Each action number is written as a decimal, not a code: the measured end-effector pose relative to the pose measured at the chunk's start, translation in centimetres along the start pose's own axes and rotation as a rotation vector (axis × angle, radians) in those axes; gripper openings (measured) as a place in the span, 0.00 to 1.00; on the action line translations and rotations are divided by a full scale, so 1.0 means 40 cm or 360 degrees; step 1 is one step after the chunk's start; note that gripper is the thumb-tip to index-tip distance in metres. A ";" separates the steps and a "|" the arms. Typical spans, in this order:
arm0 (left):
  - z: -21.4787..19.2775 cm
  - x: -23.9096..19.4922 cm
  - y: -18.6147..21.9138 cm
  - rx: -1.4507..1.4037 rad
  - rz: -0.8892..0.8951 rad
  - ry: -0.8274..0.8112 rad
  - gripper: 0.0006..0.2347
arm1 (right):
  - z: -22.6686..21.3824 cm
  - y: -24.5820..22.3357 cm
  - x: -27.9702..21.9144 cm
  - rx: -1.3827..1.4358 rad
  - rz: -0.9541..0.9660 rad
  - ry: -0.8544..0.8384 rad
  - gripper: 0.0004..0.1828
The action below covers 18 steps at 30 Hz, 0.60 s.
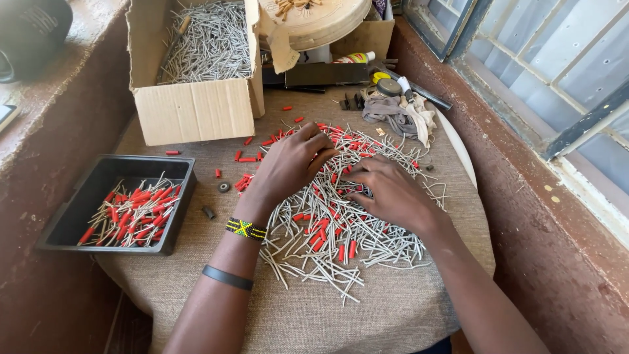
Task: Assembling rivets by sliding red plastic sleeves onto metal nails and placing them in a tray.
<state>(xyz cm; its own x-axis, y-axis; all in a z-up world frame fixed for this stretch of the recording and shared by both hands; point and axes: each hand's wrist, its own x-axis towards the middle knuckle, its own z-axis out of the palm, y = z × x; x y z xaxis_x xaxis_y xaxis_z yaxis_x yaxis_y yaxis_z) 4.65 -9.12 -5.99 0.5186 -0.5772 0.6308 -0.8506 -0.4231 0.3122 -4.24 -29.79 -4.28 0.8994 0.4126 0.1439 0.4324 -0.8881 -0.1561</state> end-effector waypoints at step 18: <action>0.014 0.005 -0.006 -0.0176 -0.0003 0.0087 0.06 | 0.045 0.110 0.022 0.0672 -0.0044 0.0514 0.08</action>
<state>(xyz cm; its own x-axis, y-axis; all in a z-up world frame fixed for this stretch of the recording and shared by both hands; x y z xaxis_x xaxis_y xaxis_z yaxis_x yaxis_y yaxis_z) 5.02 -9.52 -6.35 0.5173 -0.5362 0.6670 -0.8555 -0.3429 0.3879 -1.43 -32.99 -6.59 0.8509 0.2921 0.4366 0.5033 -0.6913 -0.5185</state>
